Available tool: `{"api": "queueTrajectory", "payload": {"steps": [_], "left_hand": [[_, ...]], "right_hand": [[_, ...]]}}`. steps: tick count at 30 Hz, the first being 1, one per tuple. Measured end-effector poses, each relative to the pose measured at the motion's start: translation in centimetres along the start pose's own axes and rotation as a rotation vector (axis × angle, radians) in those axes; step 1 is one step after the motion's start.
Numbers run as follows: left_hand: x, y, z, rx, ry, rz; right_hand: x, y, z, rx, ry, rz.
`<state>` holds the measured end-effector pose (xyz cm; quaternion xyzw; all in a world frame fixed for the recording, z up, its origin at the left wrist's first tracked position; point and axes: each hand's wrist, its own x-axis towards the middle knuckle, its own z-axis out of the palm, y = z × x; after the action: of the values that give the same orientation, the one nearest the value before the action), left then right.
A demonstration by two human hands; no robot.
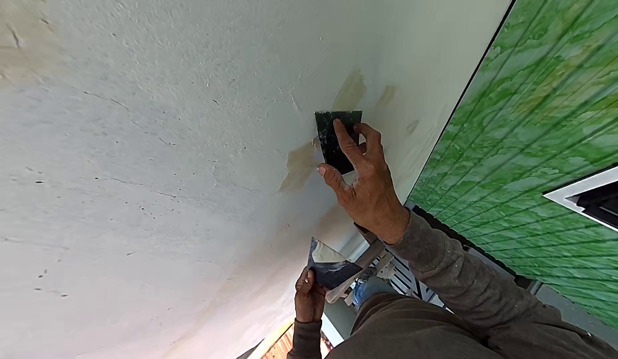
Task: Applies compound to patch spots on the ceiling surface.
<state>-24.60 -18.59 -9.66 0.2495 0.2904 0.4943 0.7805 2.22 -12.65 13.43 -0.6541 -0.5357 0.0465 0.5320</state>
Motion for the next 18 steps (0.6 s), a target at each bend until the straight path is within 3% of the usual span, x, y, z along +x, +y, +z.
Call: {"api": "queueTrajectory", "payload": {"steps": [6,11,18], "left_hand": [[0.0,-0.4,0.0,0.016,-0.024,-0.043],[0.8,-0.8,1.3,0.026,-0.086,-0.073],[0.4,-0.6,0.9,0.01,-0.061,-0.065]], "right_hand": [[-3.2,-0.2,1.5,-0.03,-0.149,0.001],[-6.1,0.6,0.4,-0.033,-0.44,0.046],[-3.2,2.7,1.8,-0.084,-0.039,-0.133]]}}
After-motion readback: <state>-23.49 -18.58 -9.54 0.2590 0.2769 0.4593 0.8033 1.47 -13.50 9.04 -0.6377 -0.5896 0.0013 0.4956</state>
